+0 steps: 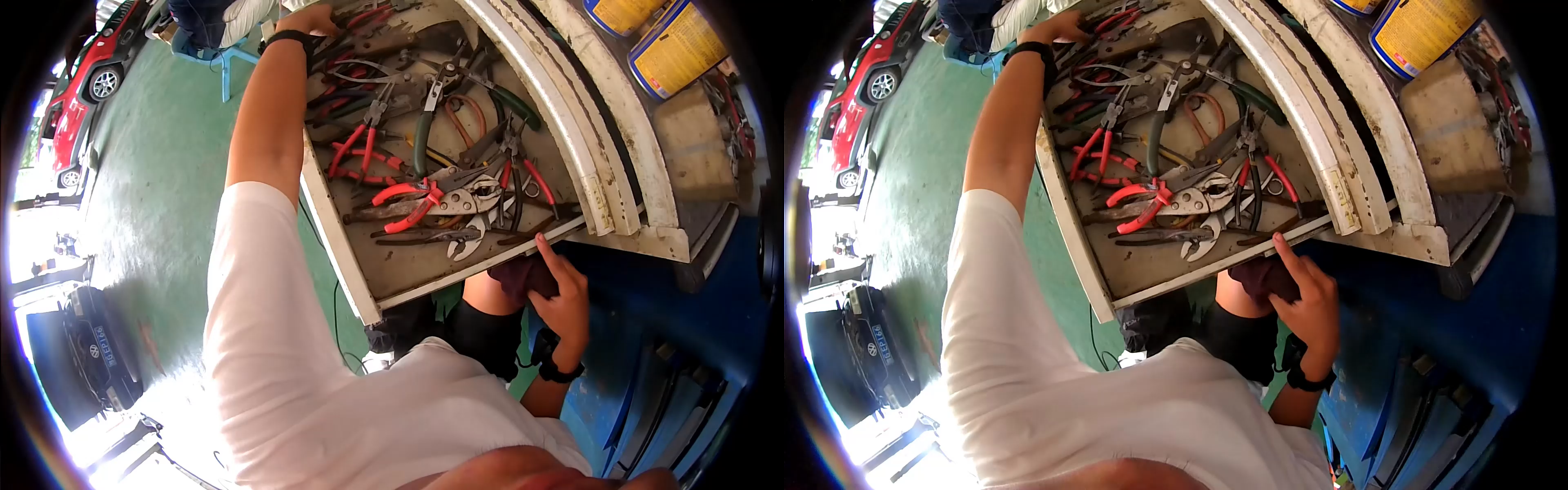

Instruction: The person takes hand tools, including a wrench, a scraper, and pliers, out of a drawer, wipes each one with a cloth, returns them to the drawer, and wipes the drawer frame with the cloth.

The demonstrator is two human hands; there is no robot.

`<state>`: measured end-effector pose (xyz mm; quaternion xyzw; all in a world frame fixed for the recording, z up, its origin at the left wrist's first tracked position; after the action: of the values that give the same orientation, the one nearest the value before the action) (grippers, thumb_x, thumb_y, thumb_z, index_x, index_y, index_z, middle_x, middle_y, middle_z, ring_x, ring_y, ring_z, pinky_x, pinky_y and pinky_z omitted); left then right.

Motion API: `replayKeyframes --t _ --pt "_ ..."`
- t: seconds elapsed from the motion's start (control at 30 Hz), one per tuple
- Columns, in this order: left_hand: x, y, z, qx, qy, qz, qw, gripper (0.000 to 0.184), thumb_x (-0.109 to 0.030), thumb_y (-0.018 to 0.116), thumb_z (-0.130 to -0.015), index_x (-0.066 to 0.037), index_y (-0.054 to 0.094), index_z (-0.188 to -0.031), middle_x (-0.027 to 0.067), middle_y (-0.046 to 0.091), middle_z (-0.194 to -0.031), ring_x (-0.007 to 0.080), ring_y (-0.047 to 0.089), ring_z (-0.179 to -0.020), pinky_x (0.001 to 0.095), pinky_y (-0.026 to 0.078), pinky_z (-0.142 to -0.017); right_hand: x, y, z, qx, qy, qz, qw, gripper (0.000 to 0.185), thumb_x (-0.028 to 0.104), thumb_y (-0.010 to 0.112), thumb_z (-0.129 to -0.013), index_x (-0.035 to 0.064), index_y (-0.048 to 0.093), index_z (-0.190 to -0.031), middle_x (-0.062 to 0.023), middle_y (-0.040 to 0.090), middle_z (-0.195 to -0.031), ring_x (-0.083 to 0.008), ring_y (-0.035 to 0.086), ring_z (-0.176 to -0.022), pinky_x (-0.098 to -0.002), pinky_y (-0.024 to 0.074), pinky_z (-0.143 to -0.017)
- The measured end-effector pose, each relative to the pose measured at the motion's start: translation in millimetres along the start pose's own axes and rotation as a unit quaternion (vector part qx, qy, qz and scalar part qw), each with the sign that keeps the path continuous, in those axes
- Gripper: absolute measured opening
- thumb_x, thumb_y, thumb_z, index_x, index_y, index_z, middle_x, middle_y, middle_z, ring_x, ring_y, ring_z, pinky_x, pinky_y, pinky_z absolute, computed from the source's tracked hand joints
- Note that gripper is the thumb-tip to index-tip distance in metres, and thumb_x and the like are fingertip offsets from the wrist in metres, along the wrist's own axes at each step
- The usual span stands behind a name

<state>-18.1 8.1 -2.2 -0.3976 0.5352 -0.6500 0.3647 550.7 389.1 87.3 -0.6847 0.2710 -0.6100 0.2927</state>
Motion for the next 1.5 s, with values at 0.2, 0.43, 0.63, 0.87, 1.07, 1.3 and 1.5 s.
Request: replayKeyframes --t 0.2,0.43,0.63,0.87,1.07,1.3,1.5 --pt "-19 -33 18 0.101 -0.034 0.01 0.994 0.075 -0.051 0.073 -0.072 -0.01 0.057 -0.132 0.0159 0.063 -0.127 0.0326 0.061 -0.117 0.0461 0.049 -0.094 3 -1 -2 -0.009 -0.005 -0.009 1.0 0.085 -0.006 0.073 -0.058 0.0143 0.055 -0.139 -0.0175 0.063 -0.089 -0.0369 0.061 -0.075 -0.0405 0.0521 -0.068" --pt "-20 -43 23 0.118 0.01 0.027 0.993 0.061 -0.047 0.072 -0.079 0.0 0.064 -0.116 0.0194 0.068 -0.11 0.037 0.064 -0.1 0.0454 0.05 -0.084 3 -3 -7 -0.007 -0.008 -0.02 1.0 0.083 -0.006 0.072 -0.059 0.014 0.056 -0.138 -0.0177 0.063 -0.09 -0.0369 0.062 -0.076 -0.041 0.0521 -0.069" --pt "-1 -33 7 0.034 0.04 0.125 0.991 0.049 -0.045 0.062 -0.085 -0.002 0.067 -0.108 0.0137 0.067 -0.094 0.027 0.059 -0.078 0.0422 0.046 -0.084 2 -4 -9 0.001 -0.001 -0.005 1.0 0.083 -0.005 0.072 -0.059 0.0146 0.056 -0.138 -0.0173 0.064 -0.091 -0.0366 0.063 -0.077 -0.0411 0.0518 -0.069" --pt "-3 -54 20 0.075 0.076 0.133 0.985 0.045 -0.035 0.055 -0.087 -0.002 0.066 -0.116 0.0137 0.066 -0.108 0.0258 0.06 -0.094 0.0393 0.043 -0.094 3 -1 -10 -0.005 -0.002 -0.013 1.0 0.083 -0.005 0.073 -0.059 0.0142 0.056 -0.137 -0.0174 0.065 -0.094 -0.0371 0.063 -0.079 -0.0411 0.0524 -0.07" --pt "-5 -43 -9 0.079 0.072 0.169 0.98 0.052 -0.036 0.062 -0.088 -0.001 0.06 -0.127 0.0158 0.064 -0.122 0.0307 0.06 -0.112 0.0399 0.044 -0.099 8 -4 -13 0.002 0.003 -0.009 1.0 0.082 -0.005 0.072 -0.058 0.0136 0.057 -0.136 -0.0176 0.066 -0.098 -0.0383 0.064 -0.084 -0.0418 0.0535 -0.073" --pt "-23 -76 18 -0.039 0.107 0.036 0.993 0.047 -0.044 0.059 -0.095 0.0 0.058 -0.112 0.0217 0.065 -0.107 0.0373 0.062 -0.098 0.0444 0.047 -0.084 7 0 -12 -0.012 -0.011 -0.012 1.0 0.082 -0.005 0.071 -0.059 0.0145 0.056 -0.137 -0.0173 0.066 -0.099 -0.0381 0.064 -0.085 -0.0422 0.0533 -0.074" --pt "-35 -136 96 -0.181 0.101 0.055 0.977 0.045 -0.045 0.047 -0.1 -0.001 0.054 -0.101 0.0219 0.061 -0.098 0.0404 0.058 -0.096 0.0459 0.044 -0.083 13 2 -6 -0.044 -0.043 -0.002 0.998 0.082 -0.003 0.072 -0.062 0.0162 0.054 -0.139 -0.0193 0.066 -0.107 -0.0384 0.065 -0.094 -0.0403 0.0547 -0.079"
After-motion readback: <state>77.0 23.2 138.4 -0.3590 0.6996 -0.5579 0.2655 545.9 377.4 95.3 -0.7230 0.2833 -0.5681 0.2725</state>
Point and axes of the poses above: each hand's wrist, its own z-axis away from the middle knuckle, its own y-axis out of the palm, x = y × z, the point moved 2 cm from there along -z, towards the middle knuckle
